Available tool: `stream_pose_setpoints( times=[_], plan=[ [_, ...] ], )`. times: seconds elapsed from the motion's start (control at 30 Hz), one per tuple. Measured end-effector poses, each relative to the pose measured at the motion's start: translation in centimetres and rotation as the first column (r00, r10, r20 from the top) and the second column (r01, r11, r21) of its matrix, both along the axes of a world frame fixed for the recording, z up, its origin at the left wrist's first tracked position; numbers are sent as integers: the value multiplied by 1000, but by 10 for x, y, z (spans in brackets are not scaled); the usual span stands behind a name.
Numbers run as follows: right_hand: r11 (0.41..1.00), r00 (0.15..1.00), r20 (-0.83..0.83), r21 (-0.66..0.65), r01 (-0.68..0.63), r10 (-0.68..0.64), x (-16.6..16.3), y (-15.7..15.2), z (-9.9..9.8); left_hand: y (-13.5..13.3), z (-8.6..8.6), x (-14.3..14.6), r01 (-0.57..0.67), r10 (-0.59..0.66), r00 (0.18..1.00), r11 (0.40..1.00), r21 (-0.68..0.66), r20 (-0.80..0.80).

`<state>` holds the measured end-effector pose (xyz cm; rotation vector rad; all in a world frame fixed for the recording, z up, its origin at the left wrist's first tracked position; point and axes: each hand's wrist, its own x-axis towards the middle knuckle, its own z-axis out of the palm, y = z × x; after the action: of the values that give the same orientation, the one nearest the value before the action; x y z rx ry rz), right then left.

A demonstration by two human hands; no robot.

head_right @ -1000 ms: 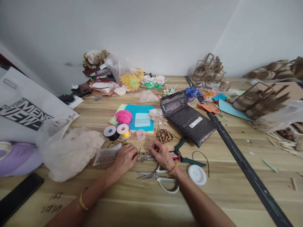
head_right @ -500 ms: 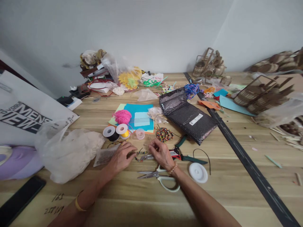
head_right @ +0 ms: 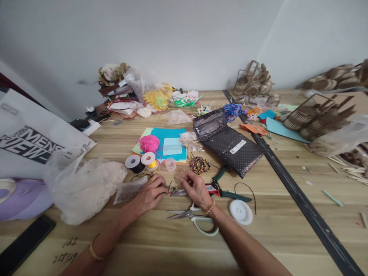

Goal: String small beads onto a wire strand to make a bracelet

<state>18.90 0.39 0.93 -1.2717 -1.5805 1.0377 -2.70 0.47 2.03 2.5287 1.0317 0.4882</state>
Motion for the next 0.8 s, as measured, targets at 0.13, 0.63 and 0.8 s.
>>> stream_pose_setpoints(
  times=[0.13,0.63,0.8],
  plan=[
    [999,999,-22,1,-45,45,-4,-4,8,3,4,-3,-31,31,999,1000,7,12],
    [952,958,134,136,-273,255,-18,-21,5,13,15,-33,-105,107,989,994,26,-103],
    [917,933,226,225,-329,280,-20,-22,1,11,12,-29,-94,94,988,996,6,-121]
  ],
)
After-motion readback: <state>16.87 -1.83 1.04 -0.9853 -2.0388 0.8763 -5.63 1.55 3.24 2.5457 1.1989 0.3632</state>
